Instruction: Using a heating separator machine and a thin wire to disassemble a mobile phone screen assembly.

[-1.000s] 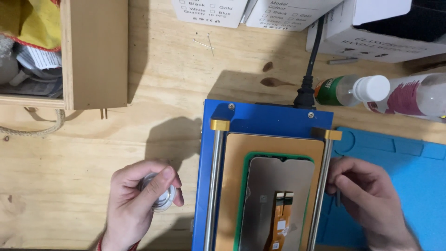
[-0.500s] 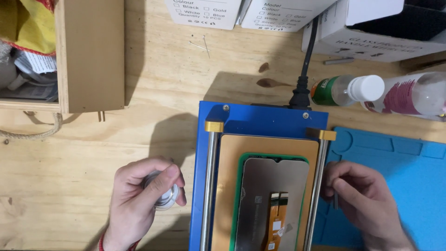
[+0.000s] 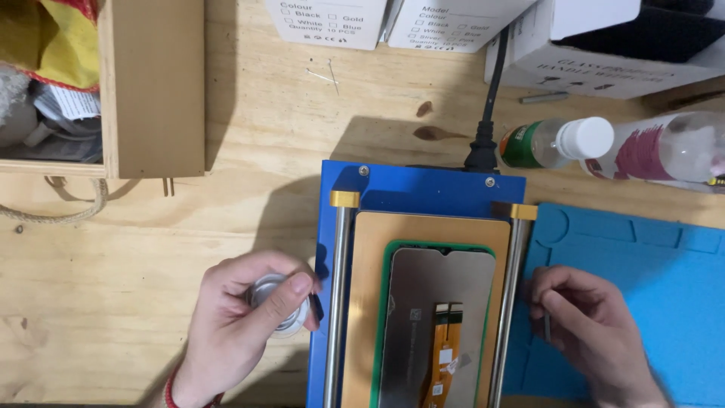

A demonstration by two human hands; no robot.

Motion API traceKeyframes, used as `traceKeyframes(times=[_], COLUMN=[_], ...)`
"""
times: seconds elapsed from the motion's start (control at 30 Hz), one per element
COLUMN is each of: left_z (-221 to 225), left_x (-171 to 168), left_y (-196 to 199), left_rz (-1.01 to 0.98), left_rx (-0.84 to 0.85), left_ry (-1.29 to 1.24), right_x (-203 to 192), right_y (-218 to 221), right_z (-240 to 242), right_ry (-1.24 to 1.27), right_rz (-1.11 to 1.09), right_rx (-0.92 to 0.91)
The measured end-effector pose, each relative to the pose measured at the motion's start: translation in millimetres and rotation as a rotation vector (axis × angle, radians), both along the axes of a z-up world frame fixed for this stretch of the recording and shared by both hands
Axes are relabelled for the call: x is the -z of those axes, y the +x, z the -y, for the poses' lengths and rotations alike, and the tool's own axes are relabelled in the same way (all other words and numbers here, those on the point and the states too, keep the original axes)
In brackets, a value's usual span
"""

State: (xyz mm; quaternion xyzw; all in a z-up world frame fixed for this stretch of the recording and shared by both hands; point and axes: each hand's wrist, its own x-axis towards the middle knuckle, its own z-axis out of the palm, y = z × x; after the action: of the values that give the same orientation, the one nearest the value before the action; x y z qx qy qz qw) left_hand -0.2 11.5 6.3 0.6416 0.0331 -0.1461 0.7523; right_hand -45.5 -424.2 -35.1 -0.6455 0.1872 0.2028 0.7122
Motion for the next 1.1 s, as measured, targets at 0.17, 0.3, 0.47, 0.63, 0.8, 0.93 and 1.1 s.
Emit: traceKeyframes(times=[0.17, 0.3, 0.47, 0.63, 0.8, 0.93, 1.1], left_z=[-0.5, 1.8, 4.2, 2.9, -2.8, -9.5, -17.4], left_x=[4.8, 3.7, 9.3, 14.3, 16.6, 17.0, 20.8], left_y=[-3.7, -4.1, -7.7, -10.5, -16.3, -19.2, -24.5], left_rz=[-0.032, 0.002, -0.026, -0.033, -0.057, -0.021, -0.016], left_rx=[-0.073, -0.109, -0.146, -0.172, -0.16, -0.155, -0.157], left_ry=[-0.04, 0.006, -0.011, -0.066, -0.079, -0.063, -0.102], right_x=[4.3, 4.2, 4.1, -0.3, -6.4, -6.2, -6.3], right_y=[-3.1, -2.5, 4.2, 9.8, 14.2, 17.1, 16.4], right_z=[4.0, 1.5, -2.9, -11.0, -18.3, -21.7, -21.1], right_ry=[0.029, 0.036, -0.012, 0.038, 0.07, 0.089, 0.067], right_rz=[-0.016, 0.0, 0.054, 0.07, 0.106, 0.134, 0.13], right_rx=[0.007, -0.008, -0.048, -0.044, -0.019, -0.045, -0.039])
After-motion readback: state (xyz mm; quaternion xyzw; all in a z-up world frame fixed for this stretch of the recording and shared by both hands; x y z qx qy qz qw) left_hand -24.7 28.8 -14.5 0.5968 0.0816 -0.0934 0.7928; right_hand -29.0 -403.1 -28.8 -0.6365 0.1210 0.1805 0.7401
